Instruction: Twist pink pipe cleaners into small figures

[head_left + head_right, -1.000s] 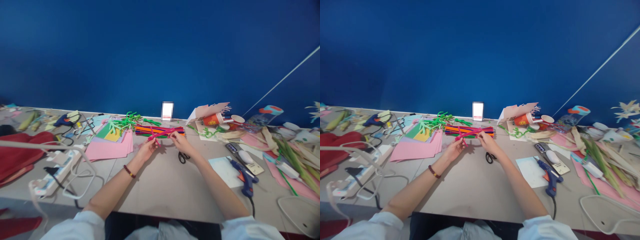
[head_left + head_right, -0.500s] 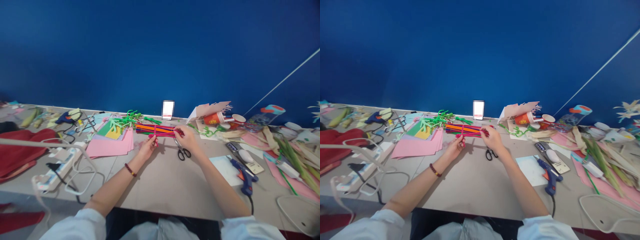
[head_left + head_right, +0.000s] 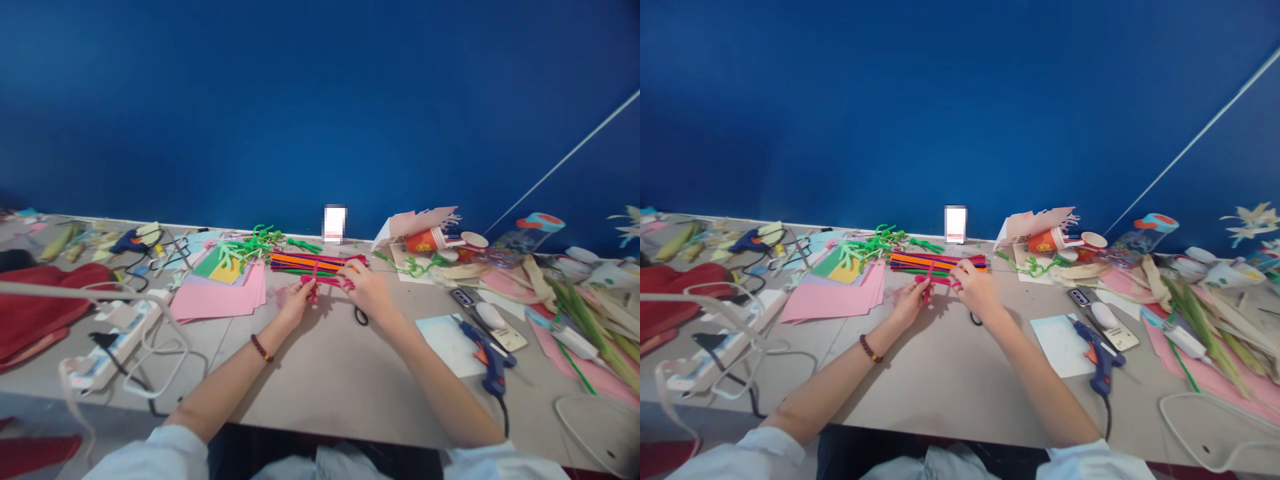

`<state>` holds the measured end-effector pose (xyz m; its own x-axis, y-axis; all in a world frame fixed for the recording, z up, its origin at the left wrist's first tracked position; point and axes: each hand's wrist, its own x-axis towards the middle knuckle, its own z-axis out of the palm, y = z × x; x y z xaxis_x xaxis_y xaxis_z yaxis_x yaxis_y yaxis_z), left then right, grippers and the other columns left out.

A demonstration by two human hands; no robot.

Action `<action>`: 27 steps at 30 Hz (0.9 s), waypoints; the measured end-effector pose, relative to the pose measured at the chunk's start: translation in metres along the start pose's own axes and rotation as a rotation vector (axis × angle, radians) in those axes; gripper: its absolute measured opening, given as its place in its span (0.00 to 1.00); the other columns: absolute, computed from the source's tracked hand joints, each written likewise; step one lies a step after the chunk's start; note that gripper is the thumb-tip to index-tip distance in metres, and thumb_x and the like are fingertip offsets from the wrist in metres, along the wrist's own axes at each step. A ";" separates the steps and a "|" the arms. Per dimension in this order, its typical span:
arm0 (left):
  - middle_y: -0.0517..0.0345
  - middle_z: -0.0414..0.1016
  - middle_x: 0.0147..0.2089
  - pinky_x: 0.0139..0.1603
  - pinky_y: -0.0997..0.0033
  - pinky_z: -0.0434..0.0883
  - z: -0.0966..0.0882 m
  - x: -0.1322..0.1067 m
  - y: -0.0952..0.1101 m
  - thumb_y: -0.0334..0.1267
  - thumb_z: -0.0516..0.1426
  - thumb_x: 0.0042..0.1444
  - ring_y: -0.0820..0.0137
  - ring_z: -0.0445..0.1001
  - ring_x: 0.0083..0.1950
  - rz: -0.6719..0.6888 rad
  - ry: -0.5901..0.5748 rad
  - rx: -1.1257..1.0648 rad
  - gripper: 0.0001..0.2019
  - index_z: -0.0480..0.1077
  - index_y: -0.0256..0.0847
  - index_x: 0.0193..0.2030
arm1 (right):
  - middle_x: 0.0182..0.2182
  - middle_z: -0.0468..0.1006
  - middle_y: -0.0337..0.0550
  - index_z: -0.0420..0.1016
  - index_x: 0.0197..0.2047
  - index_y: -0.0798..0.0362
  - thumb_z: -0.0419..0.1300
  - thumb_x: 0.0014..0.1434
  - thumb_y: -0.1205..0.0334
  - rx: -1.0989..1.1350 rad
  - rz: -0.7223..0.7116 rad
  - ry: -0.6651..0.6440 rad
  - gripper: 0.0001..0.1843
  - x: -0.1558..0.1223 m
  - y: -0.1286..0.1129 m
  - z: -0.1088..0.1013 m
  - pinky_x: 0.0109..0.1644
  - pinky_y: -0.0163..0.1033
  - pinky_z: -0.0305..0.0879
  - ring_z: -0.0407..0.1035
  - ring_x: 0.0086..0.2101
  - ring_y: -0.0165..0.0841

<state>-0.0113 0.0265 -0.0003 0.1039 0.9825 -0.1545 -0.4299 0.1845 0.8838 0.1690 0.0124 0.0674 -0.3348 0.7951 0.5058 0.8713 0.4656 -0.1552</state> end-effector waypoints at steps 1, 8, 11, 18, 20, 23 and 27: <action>0.60 0.70 0.21 0.21 0.78 0.60 0.000 0.000 -0.001 0.47 0.64 0.44 0.79 0.64 0.19 0.004 -0.004 0.023 0.16 0.72 0.34 0.28 | 0.44 0.76 0.46 0.76 0.42 0.51 0.49 0.63 0.59 0.000 -0.020 -0.037 0.15 -0.001 -0.003 0.000 0.29 0.34 0.55 0.70 0.32 0.32; 0.60 0.70 0.22 0.24 0.76 0.61 -0.001 -0.006 -0.002 0.45 0.63 0.45 0.77 0.64 0.21 0.069 -0.095 0.134 0.13 0.72 0.36 0.26 | 0.42 0.79 0.44 0.75 0.47 0.48 0.53 0.60 0.65 0.158 0.004 -0.283 0.14 -0.002 -0.011 0.011 0.35 0.34 0.61 0.73 0.37 0.35; 0.58 0.71 0.24 0.27 0.74 0.64 0.001 -0.011 0.003 0.46 0.61 0.46 0.74 0.66 0.24 0.114 -0.198 0.131 0.13 0.73 0.35 0.27 | 0.41 0.80 0.43 0.77 0.43 0.48 0.54 0.58 0.65 0.402 0.134 -0.269 0.13 0.001 -0.005 0.018 0.40 0.36 0.64 0.73 0.39 0.35; 0.59 0.74 0.28 0.26 0.76 0.65 0.008 -0.013 0.003 0.44 0.64 0.43 0.77 0.67 0.25 0.178 -0.079 0.189 0.14 0.74 0.38 0.36 | 0.33 0.80 0.44 0.77 0.39 0.55 0.58 0.55 0.55 1.112 0.294 -0.384 0.13 0.000 -0.001 0.021 0.43 0.40 0.67 0.73 0.36 0.36; 0.56 0.77 0.32 0.28 0.76 0.66 0.009 -0.013 0.001 0.45 0.65 0.43 0.75 0.70 0.28 0.161 -0.061 0.169 0.14 0.76 0.38 0.35 | 0.34 0.79 0.44 0.77 0.39 0.55 0.59 0.55 0.55 1.211 0.285 -0.440 0.14 -0.001 -0.004 0.021 0.44 0.41 0.67 0.73 0.37 0.36; 0.54 0.78 0.33 0.30 0.76 0.67 0.008 -0.012 -0.002 0.44 0.65 0.42 0.74 0.71 0.30 0.130 -0.041 0.142 0.13 0.77 0.37 0.33 | 0.36 0.79 0.44 0.76 0.39 0.55 0.59 0.55 0.57 1.220 0.305 -0.451 0.12 -0.001 -0.006 0.022 0.43 0.40 0.67 0.72 0.38 0.35; 0.59 0.75 0.25 0.27 0.76 0.66 0.005 -0.010 -0.004 0.45 0.66 0.41 0.77 0.68 0.24 0.028 0.014 0.035 0.14 0.76 0.37 0.30 | 0.34 0.76 0.43 0.73 0.43 0.53 0.58 0.54 0.58 1.076 0.417 -0.529 0.14 -0.002 0.004 0.023 0.31 0.35 0.64 0.69 0.29 0.30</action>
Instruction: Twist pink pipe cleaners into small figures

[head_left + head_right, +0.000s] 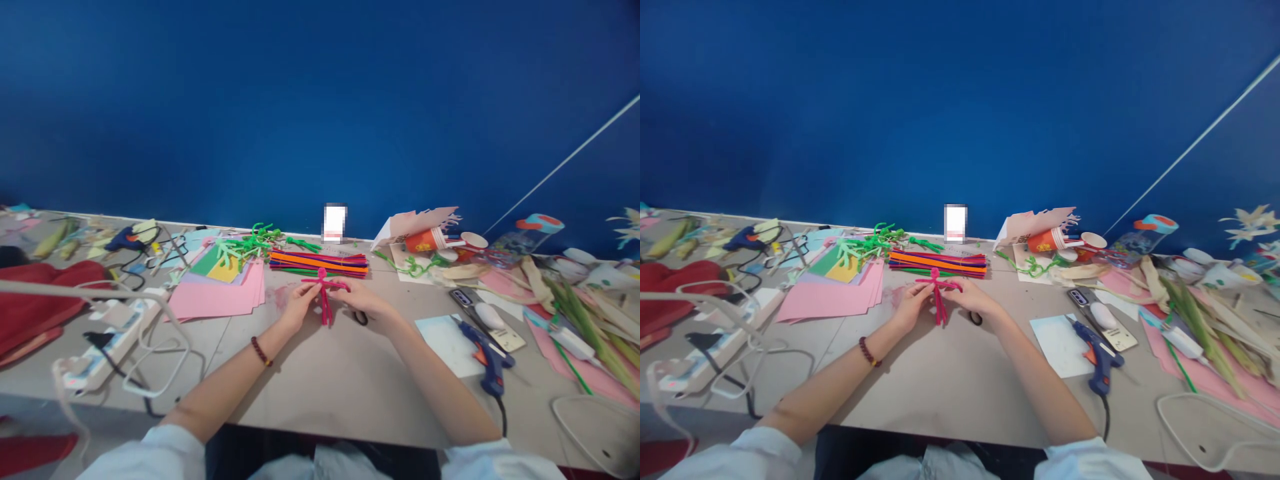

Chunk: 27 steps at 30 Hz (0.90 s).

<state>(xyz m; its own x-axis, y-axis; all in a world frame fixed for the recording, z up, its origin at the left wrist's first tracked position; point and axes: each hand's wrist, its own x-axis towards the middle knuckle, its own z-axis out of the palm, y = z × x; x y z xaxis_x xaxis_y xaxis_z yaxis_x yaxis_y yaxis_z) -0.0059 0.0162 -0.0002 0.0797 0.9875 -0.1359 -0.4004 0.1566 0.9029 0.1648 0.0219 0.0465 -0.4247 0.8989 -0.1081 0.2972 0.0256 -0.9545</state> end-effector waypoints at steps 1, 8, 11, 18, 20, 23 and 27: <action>0.59 0.75 0.25 0.27 0.76 0.67 0.000 0.001 0.000 0.45 0.67 0.40 0.77 0.69 0.24 -0.018 0.015 -0.025 0.14 0.75 0.36 0.29 | 0.32 0.75 0.41 0.71 0.44 0.53 0.58 0.53 0.59 -0.028 0.038 0.033 0.14 0.000 0.002 -0.005 0.28 0.33 0.62 0.67 0.26 0.28; 0.56 0.76 0.27 0.33 0.74 0.71 0.005 -0.002 0.002 0.45 0.67 0.40 0.73 0.74 0.27 -0.038 0.037 -0.081 0.16 0.73 0.35 0.31 | 0.21 0.65 0.32 0.65 0.42 0.52 0.42 0.58 0.61 0.030 0.093 0.078 0.14 0.001 0.000 -0.037 0.19 0.31 0.46 0.49 0.16 0.24; 0.61 0.74 0.24 0.26 0.77 0.69 0.007 -0.005 -0.001 0.44 0.68 0.38 0.76 0.71 0.23 -0.040 0.028 -0.059 0.17 0.71 0.36 0.31 | 0.19 0.64 0.32 0.63 0.36 0.51 0.41 0.59 0.61 -0.112 0.016 0.156 0.11 -0.002 -0.009 -0.035 0.23 0.32 0.51 0.54 0.18 0.27; 0.64 0.71 0.23 0.20 0.80 0.66 0.006 -0.006 0.000 0.46 0.68 0.37 0.78 0.67 0.20 -0.077 -0.017 -0.054 0.19 0.69 0.37 0.32 | 0.32 0.75 0.40 0.67 0.34 0.52 0.47 0.59 0.64 -0.498 -0.162 0.179 0.08 -0.015 -0.027 -0.013 0.36 0.35 0.60 0.67 0.32 0.32; 0.64 0.71 0.23 0.21 0.80 0.67 0.006 -0.006 0.001 0.46 0.68 0.38 0.78 0.69 0.20 -0.073 -0.025 -0.071 0.19 0.68 0.36 0.31 | 0.32 0.75 0.40 0.68 0.32 0.52 0.44 0.60 0.66 -0.534 -0.178 0.116 0.12 -0.018 -0.029 -0.010 0.36 0.35 0.60 0.67 0.33 0.32; 0.64 0.71 0.24 0.21 0.80 0.68 0.007 -0.007 0.002 0.46 0.67 0.39 0.77 0.70 0.20 -0.062 -0.052 -0.076 0.19 0.67 0.37 0.32 | 0.28 0.73 0.39 0.67 0.27 0.52 0.41 0.61 0.67 -0.586 -0.190 0.065 0.17 -0.019 -0.030 -0.007 0.34 0.34 0.58 0.66 0.30 0.31; 0.63 0.72 0.25 0.22 0.78 0.70 0.006 -0.006 0.001 0.43 0.68 0.38 0.75 0.72 0.21 -0.049 -0.081 -0.084 0.19 0.67 0.38 0.34 | 0.26 0.70 0.39 0.67 0.28 0.52 0.45 0.62 0.66 -0.692 -0.232 0.127 0.14 -0.016 -0.028 0.000 0.31 0.33 0.55 0.64 0.28 0.30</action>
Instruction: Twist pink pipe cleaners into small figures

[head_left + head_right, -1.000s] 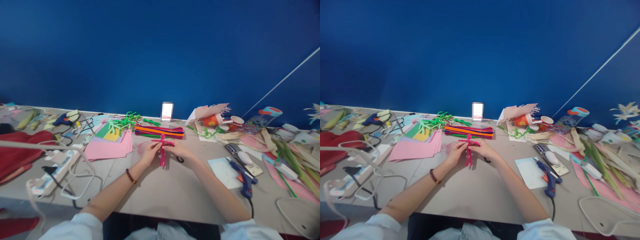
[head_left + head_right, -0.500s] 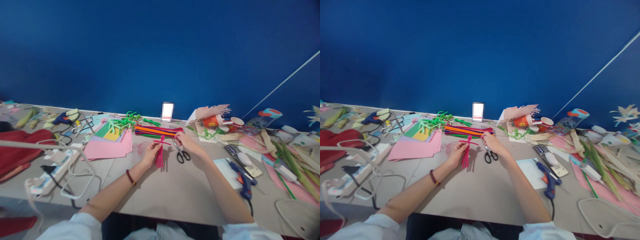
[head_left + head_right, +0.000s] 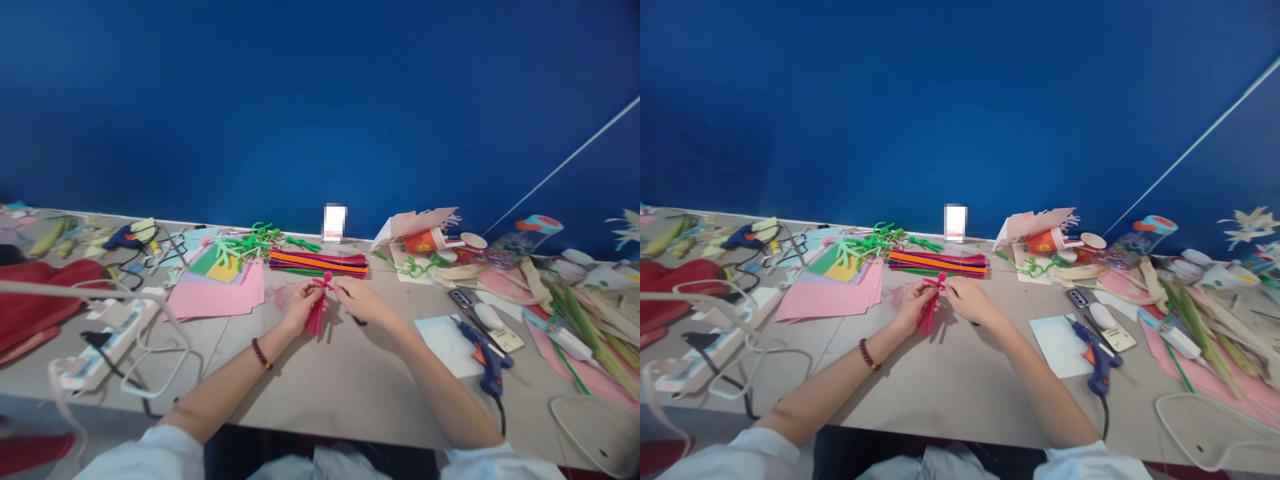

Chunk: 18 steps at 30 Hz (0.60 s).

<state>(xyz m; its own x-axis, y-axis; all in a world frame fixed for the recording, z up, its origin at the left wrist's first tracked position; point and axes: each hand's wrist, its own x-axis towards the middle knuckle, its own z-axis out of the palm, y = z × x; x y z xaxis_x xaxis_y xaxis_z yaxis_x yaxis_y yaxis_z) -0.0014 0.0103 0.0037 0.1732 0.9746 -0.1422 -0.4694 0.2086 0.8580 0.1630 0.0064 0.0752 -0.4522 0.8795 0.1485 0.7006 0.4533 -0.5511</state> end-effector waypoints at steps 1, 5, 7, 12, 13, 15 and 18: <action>0.63 0.73 0.25 0.23 0.78 0.71 0.000 0.000 0.000 0.42 0.68 0.38 0.75 0.73 0.22 -0.004 0.001 -0.005 0.19 0.68 0.37 0.34 | 0.27 0.69 0.40 0.67 0.28 0.53 0.46 0.62 0.66 -0.021 -0.014 0.010 0.13 0.001 0.000 0.002 0.31 0.33 0.55 0.63 0.28 0.30; 0.59 0.76 0.28 0.26 0.77 0.72 -0.001 0.001 -0.001 0.41 0.68 0.38 0.75 0.74 0.24 -0.020 0.003 -0.015 0.19 0.69 0.36 0.35 | 0.28 0.69 0.41 0.68 0.29 0.54 0.48 0.62 0.66 -0.044 -0.045 0.017 0.13 0.004 0.000 0.009 0.34 0.33 0.56 0.63 0.30 0.30; 0.58 0.76 0.29 0.27 0.76 0.73 -0.001 0.000 -0.001 0.41 0.68 0.39 0.75 0.74 0.24 -0.016 0.001 -0.015 0.19 0.69 0.36 0.35 | 0.28 0.69 0.41 0.69 0.29 0.55 0.48 0.62 0.66 -0.031 -0.039 0.028 0.12 0.005 0.002 0.011 0.34 0.33 0.56 0.63 0.30 0.30; 0.59 0.76 0.27 0.26 0.76 0.72 0.000 -0.001 0.000 0.42 0.69 0.38 0.74 0.74 0.24 -0.031 0.026 -0.005 0.18 0.70 0.36 0.34 | 0.29 0.69 0.41 0.70 0.30 0.55 0.49 0.62 0.67 -0.029 -0.035 0.044 0.11 0.006 0.006 0.015 0.34 0.33 0.57 0.64 0.30 0.29; 0.59 0.76 0.26 0.26 0.77 0.71 0.000 -0.001 0.000 0.42 0.68 0.38 0.74 0.73 0.23 -0.036 0.032 -0.001 0.18 0.71 0.36 0.34 | 0.29 0.70 0.41 0.71 0.31 0.55 0.49 0.62 0.68 -0.036 -0.038 0.047 0.11 0.007 0.006 0.016 0.34 0.33 0.57 0.64 0.30 0.29; 0.58 0.76 0.26 0.26 0.77 0.71 0.000 -0.001 0.000 0.42 0.68 0.38 0.74 0.73 0.24 -0.040 0.045 -0.001 0.17 0.71 0.36 0.33 | 0.29 0.70 0.41 0.71 0.31 0.55 0.50 0.61 0.68 -0.059 -0.036 0.058 0.11 0.006 0.005 0.017 0.34 0.33 0.57 0.64 0.30 0.29; 0.58 0.76 0.25 0.27 0.77 0.71 0.001 0.000 0.001 0.43 0.69 0.36 0.74 0.73 0.24 -0.031 0.068 -0.008 0.17 0.72 0.35 0.30 | 0.29 0.70 0.42 0.71 0.31 0.55 0.51 0.61 0.68 -0.107 -0.015 0.071 0.10 0.007 0.003 0.020 0.34 0.33 0.56 0.63 0.30 0.29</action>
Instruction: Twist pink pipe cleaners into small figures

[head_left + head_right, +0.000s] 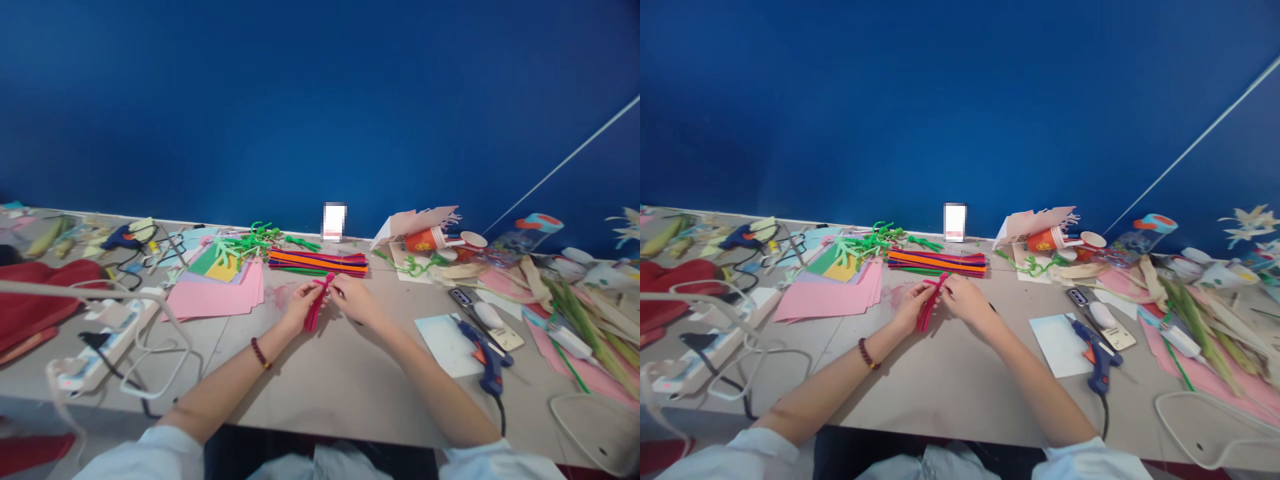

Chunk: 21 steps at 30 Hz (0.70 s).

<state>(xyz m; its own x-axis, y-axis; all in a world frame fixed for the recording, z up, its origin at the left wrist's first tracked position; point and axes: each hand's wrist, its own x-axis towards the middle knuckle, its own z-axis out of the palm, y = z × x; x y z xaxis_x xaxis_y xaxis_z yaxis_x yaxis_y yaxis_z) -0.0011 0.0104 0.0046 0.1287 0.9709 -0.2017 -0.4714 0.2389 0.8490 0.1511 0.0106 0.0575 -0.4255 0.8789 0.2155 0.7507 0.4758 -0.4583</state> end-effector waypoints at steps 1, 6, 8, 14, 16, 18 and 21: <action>0.57 0.76 0.25 0.27 0.77 0.71 0.000 0.000 0.000 0.43 0.69 0.36 0.74 0.73 0.24 0.002 0.005 0.001 0.17 0.72 0.35 0.30 | 0.29 0.70 0.42 0.71 0.31 0.55 0.51 0.61 0.68 -0.013 0.005 0.006 0.10 0.000 -0.001 0.001 0.34 0.34 0.56 0.63 0.30 0.29; 0.57 0.76 0.25 0.26 0.78 0.71 -0.002 0.002 -0.001 0.43 0.69 0.35 0.75 0.73 0.24 0.008 0.019 0.004 0.17 0.73 0.35 0.29 | 0.30 0.72 0.43 0.72 0.32 0.55 0.50 0.61 0.68 -0.028 0.001 0.051 0.10 0.000 -0.001 0.009 0.37 0.34 0.58 0.65 0.32 0.31; 0.58 0.76 0.25 0.26 0.78 0.70 -0.002 0.003 -0.002 0.43 0.69 0.35 0.75 0.73 0.24 0.007 0.023 -0.002 0.17 0.73 0.35 0.29 | 0.30 0.72 0.43 0.72 0.31 0.55 0.50 0.61 0.68 -0.023 0.012 0.056 0.11 0.000 -0.002 0.010 0.37 0.34 0.59 0.66 0.32 0.31; 0.58 0.76 0.24 0.27 0.79 0.70 -0.002 0.002 -0.003 0.44 0.68 0.37 0.77 0.72 0.23 0.018 0.014 -0.007 0.16 0.74 0.35 0.30 | 0.33 0.75 0.47 0.74 0.35 0.55 0.50 0.61 0.66 -0.131 0.020 0.076 0.11 -0.001 -0.004 0.012 0.37 0.35 0.60 0.67 0.34 0.33; 0.58 0.75 0.24 0.27 0.78 0.69 -0.001 0.002 -0.002 0.44 0.68 0.37 0.77 0.71 0.23 0.023 0.016 -0.013 0.16 0.74 0.35 0.30 | 0.34 0.76 0.47 0.75 0.36 0.55 0.50 0.62 0.65 -0.145 0.022 0.103 0.12 -0.002 -0.003 0.014 0.36 0.35 0.60 0.68 0.35 0.34; 0.58 0.75 0.23 0.27 0.78 0.69 0.000 0.001 -0.001 0.44 0.68 0.37 0.77 0.71 0.23 0.027 0.031 -0.026 0.17 0.73 0.34 0.30 | 0.35 0.77 0.47 0.75 0.36 0.54 0.51 0.62 0.64 -0.154 0.027 0.161 0.12 -0.003 -0.002 0.018 0.37 0.36 0.60 0.69 0.35 0.34; 0.58 0.76 0.25 0.29 0.78 0.69 0.001 0.000 0.000 0.43 0.68 0.37 0.77 0.71 0.23 0.036 0.047 -0.047 0.16 0.73 0.34 0.30 | 0.34 0.78 0.47 0.77 0.37 0.53 0.52 0.62 0.62 -0.169 0.022 0.285 0.12 -0.004 -0.001 0.025 0.39 0.36 0.62 0.70 0.37 0.36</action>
<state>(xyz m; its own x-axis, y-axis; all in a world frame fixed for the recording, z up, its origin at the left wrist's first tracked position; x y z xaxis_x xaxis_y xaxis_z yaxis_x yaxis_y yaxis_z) -0.0004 0.0103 0.0053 0.0701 0.9783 -0.1951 -0.5160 0.2029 0.8322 0.1395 0.0056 0.0358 -0.2672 0.8518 0.4506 0.8419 0.4339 -0.3210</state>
